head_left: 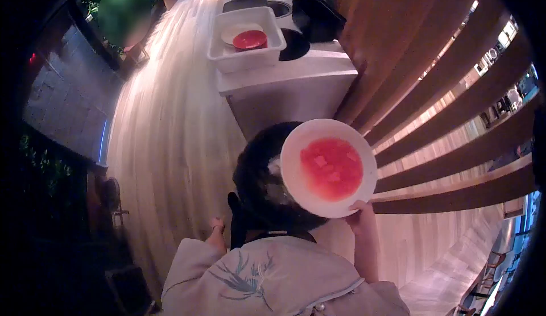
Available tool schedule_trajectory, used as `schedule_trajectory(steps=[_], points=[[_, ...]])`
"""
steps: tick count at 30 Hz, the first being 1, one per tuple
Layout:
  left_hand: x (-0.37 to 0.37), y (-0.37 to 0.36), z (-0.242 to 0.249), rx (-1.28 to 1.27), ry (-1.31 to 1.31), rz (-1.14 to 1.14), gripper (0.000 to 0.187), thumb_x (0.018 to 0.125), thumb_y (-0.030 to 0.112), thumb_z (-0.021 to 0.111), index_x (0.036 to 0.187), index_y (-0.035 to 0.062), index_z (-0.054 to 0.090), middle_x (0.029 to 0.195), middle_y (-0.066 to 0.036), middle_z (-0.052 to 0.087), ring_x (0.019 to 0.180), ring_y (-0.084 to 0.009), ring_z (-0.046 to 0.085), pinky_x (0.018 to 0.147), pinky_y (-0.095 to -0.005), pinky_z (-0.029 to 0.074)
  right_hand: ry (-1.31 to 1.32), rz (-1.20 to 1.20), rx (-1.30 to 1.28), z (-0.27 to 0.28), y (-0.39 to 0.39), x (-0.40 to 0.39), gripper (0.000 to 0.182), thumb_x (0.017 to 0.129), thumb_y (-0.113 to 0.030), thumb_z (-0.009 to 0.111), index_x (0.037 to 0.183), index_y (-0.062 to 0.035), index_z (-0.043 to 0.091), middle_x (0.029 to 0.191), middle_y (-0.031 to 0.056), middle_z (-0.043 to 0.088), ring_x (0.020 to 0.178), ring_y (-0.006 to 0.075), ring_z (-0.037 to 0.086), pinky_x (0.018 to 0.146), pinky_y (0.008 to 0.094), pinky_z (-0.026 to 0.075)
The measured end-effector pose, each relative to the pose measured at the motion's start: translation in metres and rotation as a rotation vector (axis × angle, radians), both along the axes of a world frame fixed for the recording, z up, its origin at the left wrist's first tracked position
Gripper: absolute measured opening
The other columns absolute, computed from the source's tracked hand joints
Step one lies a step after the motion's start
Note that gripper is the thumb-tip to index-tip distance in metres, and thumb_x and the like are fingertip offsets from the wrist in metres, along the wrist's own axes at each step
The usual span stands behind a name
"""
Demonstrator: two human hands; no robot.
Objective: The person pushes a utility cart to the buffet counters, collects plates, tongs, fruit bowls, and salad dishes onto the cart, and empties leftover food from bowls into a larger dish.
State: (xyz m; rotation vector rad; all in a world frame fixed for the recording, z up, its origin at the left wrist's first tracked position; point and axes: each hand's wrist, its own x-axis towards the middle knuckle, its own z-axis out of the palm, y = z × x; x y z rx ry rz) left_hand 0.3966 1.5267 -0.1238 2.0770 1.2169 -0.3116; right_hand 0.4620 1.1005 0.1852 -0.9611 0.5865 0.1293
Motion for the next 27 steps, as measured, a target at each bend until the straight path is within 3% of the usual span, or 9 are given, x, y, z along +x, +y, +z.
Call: schedule_trajectory(steps=[3, 8, 11, 14, 17, 21, 25, 27], points=[[0.002, 0.139, -0.027, -0.073, 0.074, 0.017, 0.026, 0.068, 0.021, 0.055, 0.083, -0.0001, 0.056, 0.082, -0.019, 0.058, 0.078, -0.032, 0.056, 0.067, -0.0389, 0.045, 0.041, -0.041, 0.076, -0.007, 0.055, 0.062, 0.062, 0.052, -0.005, 0.051, 0.113, -0.0009, 0.04, 0.102, 0.013, 0.051, 0.09, 0.0292, 0.055, 0.066, 0.0428, 0.052], [0.007, 0.33, -0.035, -0.141, 0.295, 0.161, 0.024, 0.068, 0.019, 0.055, 0.083, 0.0001, 0.054, 0.081, -0.016, 0.057, 0.074, -0.0282, 0.055, 0.063, -0.0374, 0.043, 0.06, -0.04, 0.083, 0.033, 0.162, 0.159, 0.064, 0.053, -0.008, 0.049, 0.116, -0.0033, 0.039, 0.105, 0.0124, 0.05, 0.097, 0.0305, 0.051, 0.071, 0.047, 0.05], [0.003, 0.377, -0.041, -0.168, 0.395, 0.232, 0.023, 0.069, 0.018, 0.054, 0.084, 0.0002, 0.052, 0.08, -0.014, 0.056, 0.072, -0.026, 0.054, 0.061, -0.0365, 0.042, -0.018, -0.085, 0.022, 0.032, 0.176, 0.156, 0.062, 0.053, -0.009, 0.048, 0.115, -0.0049, 0.039, 0.105, 0.0122, 0.049, 0.094, 0.0305, 0.052, 0.069, 0.0458, 0.051], [0.061, 0.425, -0.051, -0.169, 0.384, 0.226, 0.023, 0.069, 0.018, 0.054, 0.084, 0.0004, 0.051, 0.08, -0.013, 0.055, 0.07, -0.0237, 0.053, 0.058, -0.0356, 0.042, 0.069, -0.271, -0.028, 0.041, 0.216, 0.206, 0.058, 0.054, -0.01, 0.047, 0.112, -0.0033, 0.041, 0.102, 0.0135, 0.052, 0.091, 0.0299, 0.055, 0.066, 0.0443, 0.052], [0.141, 0.452, -0.045, -0.277, 0.227, 0.203, 0.011, 0.072, 0.015, 0.047, 0.064, 0.0071, 0.046, 0.061, -0.008, 0.047, 0.046, -0.0196, 0.047, 0.033, -0.0315, 0.032, -0.004, -0.237, -0.034, 0.045, 0.24, 0.229, 0.058, 0.055, -0.011, 0.048, 0.112, -0.0046, 0.041, 0.101, 0.0129, 0.052, 0.093, 0.0302, 0.054, 0.068, 0.0451, 0.051], [0.263, 0.501, -0.092, -0.217, -0.092, -0.023, 0.023, 0.072, 0.013, 0.054, 0.091, 0.0003, 0.051, 0.079, -0.011, 0.056, 0.072, -0.0175, 0.054, 0.062, -0.029, 0.045, -0.015, -0.311, -0.136, 0.072, 0.296, 0.288, 0.057, 0.056, -0.012, 0.049, 0.112, -0.0035, 0.041, 0.1, 0.0135, 0.052, 0.091, 0.0309, 0.054, 0.067, 0.0462, 0.051], [0.351, 0.558, -0.075, -0.361, -0.227, -0.235, 0.023, 0.074, 0.009, 0.053, 0.095, 0.0018, 0.049, 0.076, -0.01, 0.055, 0.07, -0.0175, 0.053, 0.062, -0.0286, 0.045, -0.122, -0.304, -0.142, 0.082, 0.339, 0.367, 0.052, 0.058, -0.01, 0.048, 0.109, -0.0002, 0.041, 0.099, 0.0151, 0.052, 0.083, 0.0305, 0.057, 0.065, 0.0448, 0.052], [0.372, 0.59, -0.07, -0.557, -0.347, 0.003, 0.021, 0.076, 0.012, 0.052, 0.095, 0.0047, 0.047, 0.073, -0.009, 0.053, 0.065, -0.0175, 0.052, 0.058, -0.029, 0.045, -0.137, -0.33, -0.103, 0.087, 0.361, 0.412, 0.052, 0.059, -0.009, 0.047, 0.11, 0.0, 0.041, 0.1, 0.0151, 0.052, 0.083, 0.0301, 0.057, 0.064, 0.0442, 0.052]])
